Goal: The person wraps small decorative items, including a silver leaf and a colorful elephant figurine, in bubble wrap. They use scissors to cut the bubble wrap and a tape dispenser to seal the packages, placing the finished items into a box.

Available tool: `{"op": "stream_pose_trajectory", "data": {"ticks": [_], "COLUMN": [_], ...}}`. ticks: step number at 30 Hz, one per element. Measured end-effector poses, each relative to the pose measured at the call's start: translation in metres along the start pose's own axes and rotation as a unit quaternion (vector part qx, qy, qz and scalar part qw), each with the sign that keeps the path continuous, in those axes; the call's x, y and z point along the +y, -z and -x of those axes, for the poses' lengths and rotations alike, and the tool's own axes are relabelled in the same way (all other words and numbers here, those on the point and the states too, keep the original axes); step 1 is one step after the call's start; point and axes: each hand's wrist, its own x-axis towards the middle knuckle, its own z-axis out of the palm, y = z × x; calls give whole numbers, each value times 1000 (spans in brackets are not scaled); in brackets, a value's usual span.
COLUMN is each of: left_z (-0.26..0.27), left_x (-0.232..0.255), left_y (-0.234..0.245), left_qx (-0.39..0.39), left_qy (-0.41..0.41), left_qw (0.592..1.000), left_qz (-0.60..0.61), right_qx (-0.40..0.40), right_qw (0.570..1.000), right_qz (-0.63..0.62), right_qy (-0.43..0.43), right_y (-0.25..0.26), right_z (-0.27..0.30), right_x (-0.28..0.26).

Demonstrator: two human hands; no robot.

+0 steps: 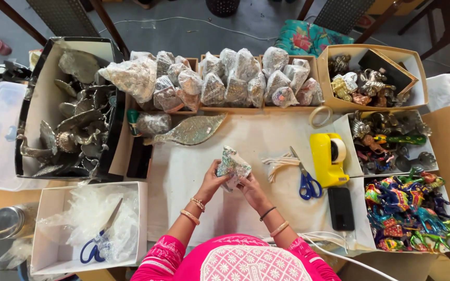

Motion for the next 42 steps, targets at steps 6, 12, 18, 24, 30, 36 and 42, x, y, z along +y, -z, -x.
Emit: {"op": "stream_pose_trajectory", "data": {"ticks": [6, 12, 18, 24, 30, 36, 42], "left_z": [0, 2, -5, -30, -93, -122, -129], "left_x": [4, 8, -15, 10, 48, 98, 103], "left_y": [-5, -12, 1, 39, 114, 140, 146], "left_qx": [10, -25, 10, 63, 116, 188, 208], "left_qy": [50, 38, 23, 1, -141, -186, -178], "left_qw": [998, 999, 999, 998, 979, 918, 898], "left_qz": [33, 26, 19, 10, -95, -295, -345], "right_qx": [21, -2, -40, 82, 75, 40, 38], "right_qw": [999, 994, 999, 951, 828, 704, 703], "right_qz": [-41, -106, 14, 294, 537, 660, 663], "right_qy": [5, 8, -11, 55, 144, 259, 256], "right_y": [-15, 64, 21, 13, 24, 9, 4], "right_z": [-1, -22, -8, 6, 21, 28, 29], "right_x": [-17, 32, -11, -29, -22, -26, -28]}}
